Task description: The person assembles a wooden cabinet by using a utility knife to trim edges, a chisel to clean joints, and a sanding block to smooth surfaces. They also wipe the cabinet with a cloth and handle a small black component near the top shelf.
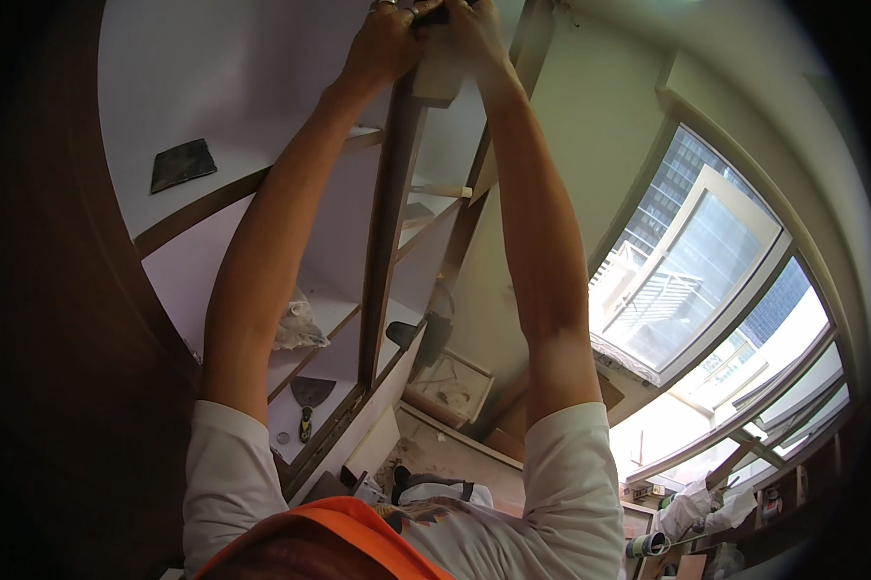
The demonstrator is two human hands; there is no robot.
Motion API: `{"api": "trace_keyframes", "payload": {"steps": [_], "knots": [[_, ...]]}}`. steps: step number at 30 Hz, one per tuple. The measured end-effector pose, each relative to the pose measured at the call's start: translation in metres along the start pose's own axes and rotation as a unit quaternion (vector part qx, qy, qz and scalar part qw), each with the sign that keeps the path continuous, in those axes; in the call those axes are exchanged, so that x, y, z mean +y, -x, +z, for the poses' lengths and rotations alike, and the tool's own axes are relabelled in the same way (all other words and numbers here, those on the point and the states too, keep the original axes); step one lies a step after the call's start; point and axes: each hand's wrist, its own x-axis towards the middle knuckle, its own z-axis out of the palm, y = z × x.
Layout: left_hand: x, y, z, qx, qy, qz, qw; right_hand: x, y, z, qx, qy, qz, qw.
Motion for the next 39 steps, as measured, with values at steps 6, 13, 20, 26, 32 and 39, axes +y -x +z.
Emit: {"api": "trace_keyframes", "payload": {"steps": [6, 13, 20, 26, 32, 39], "knots": [[0.0, 0.001, -0.003, -0.011, 0.024, -0.035, 0.999, 0.01, -0.004, 0.002, 0.008, -0.009, -0.028, 1.0], [-0.002, 0.005, -0.001, 0.006, 0.002, 0.001, 1.0, 0.002, 0.005, 0.011, 0.025, -0.048, 0.012, 0.999], [-0.002, 0.0, -0.001, 0.013, -0.017, 0.015, 1.0, -0.004, -0.005, 0.007, -0.011, -0.046, 0.003, 0.999], [0.003, 0.001, -0.004, -0.003, -0.02, 0.014, 1.0, -0.014, 0.003, 0.007, 0.009, -0.01, 0.0, 1.0], [0.01, -0.002, 0.0, -0.009, -0.028, -0.012, 0.999, -0.009, -0.028, -0.002, -0.004, 0.041, -0.026, 0.999], [0.005, 0.0, -0.002, 0.015, 0.009, 0.009, 1.0, -0.007, -0.002, 0.002, 0.043, 0.039, -0.018, 0.998]]}}
